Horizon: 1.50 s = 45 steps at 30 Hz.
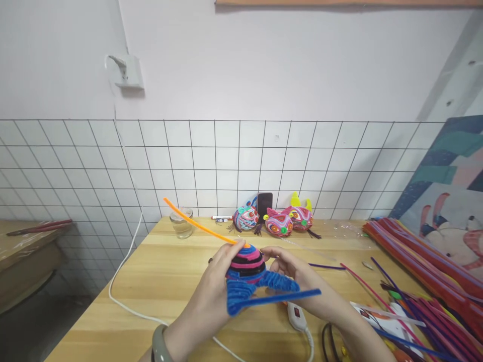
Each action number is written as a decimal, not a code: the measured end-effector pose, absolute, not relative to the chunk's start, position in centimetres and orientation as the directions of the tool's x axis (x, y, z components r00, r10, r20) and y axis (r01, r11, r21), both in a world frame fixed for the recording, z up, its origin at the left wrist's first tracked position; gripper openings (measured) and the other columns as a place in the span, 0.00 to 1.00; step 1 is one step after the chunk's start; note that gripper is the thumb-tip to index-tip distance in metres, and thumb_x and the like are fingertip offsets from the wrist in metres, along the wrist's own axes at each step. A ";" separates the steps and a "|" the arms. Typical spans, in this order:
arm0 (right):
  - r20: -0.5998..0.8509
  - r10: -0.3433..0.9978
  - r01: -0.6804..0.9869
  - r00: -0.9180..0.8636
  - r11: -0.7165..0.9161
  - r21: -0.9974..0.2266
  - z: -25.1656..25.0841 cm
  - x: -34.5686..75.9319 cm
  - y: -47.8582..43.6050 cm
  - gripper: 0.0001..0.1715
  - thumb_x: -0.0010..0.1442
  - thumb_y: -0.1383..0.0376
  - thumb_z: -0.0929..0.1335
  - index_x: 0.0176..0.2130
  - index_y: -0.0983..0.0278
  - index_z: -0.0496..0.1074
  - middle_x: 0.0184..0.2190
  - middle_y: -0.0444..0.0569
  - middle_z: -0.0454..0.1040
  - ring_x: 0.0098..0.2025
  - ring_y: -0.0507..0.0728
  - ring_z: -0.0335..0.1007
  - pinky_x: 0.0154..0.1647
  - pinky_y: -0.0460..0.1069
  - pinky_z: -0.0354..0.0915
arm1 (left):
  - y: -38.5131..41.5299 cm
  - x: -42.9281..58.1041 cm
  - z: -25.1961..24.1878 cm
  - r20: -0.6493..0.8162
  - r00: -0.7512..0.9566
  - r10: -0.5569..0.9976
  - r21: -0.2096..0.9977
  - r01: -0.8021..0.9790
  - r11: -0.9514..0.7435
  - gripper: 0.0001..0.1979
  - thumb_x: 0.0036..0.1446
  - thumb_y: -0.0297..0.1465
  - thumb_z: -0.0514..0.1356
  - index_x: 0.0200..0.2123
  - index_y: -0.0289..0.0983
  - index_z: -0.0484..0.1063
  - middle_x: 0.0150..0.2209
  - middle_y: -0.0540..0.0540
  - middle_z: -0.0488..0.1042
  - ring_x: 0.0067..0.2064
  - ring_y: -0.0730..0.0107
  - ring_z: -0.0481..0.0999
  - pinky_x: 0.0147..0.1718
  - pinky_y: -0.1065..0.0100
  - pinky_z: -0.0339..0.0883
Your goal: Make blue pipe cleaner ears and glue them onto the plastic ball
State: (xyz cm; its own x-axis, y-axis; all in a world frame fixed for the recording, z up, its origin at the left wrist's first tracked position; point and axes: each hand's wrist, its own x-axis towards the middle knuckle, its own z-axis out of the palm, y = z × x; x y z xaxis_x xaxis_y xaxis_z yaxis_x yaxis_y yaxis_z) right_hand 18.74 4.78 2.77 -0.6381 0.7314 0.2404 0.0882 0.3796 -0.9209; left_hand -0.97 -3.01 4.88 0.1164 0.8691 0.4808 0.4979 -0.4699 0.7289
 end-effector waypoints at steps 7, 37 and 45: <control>0.206 0.716 0.153 -0.667 0.402 -0.903 3.3 18.7 4.8 0.30 0.51 0.65 0.70 0.53 0.59 0.62 0.35 0.49 0.72 0.34 0.57 0.70 0.35 0.51 0.68 | -2.6 -1.1 3.4 0.592 0.209 0.779 0.528 0.630 -0.570 0.34 0.52 0.27 0.60 0.59 0.48 0.51 0.57 0.42 0.59 0.58 0.57 0.58 0.54 0.57 0.56; 0.180 0.751 0.239 -0.636 0.413 -0.879 4.0 18.6 4.4 0.23 0.52 0.68 0.69 0.48 0.60 0.65 0.28 0.43 0.69 0.28 0.53 0.64 0.32 0.48 0.64 | -1.9 -1.8 2.3 0.668 0.261 0.696 0.434 0.623 -0.650 0.37 0.49 0.29 0.63 0.59 0.50 0.48 0.60 0.40 0.55 0.59 0.54 0.57 0.54 0.56 0.57; 0.181 0.761 0.295 -0.623 0.444 -0.846 3.9 18.4 4.5 0.20 0.51 0.67 0.69 0.46 0.63 0.68 0.28 0.45 0.71 0.29 0.54 0.66 0.33 0.49 0.64 | -1.9 -1.7 2.2 0.660 0.242 0.711 0.497 0.570 -0.654 0.38 0.48 0.30 0.64 0.59 0.50 0.50 0.59 0.41 0.58 0.60 0.55 0.56 0.55 0.55 0.54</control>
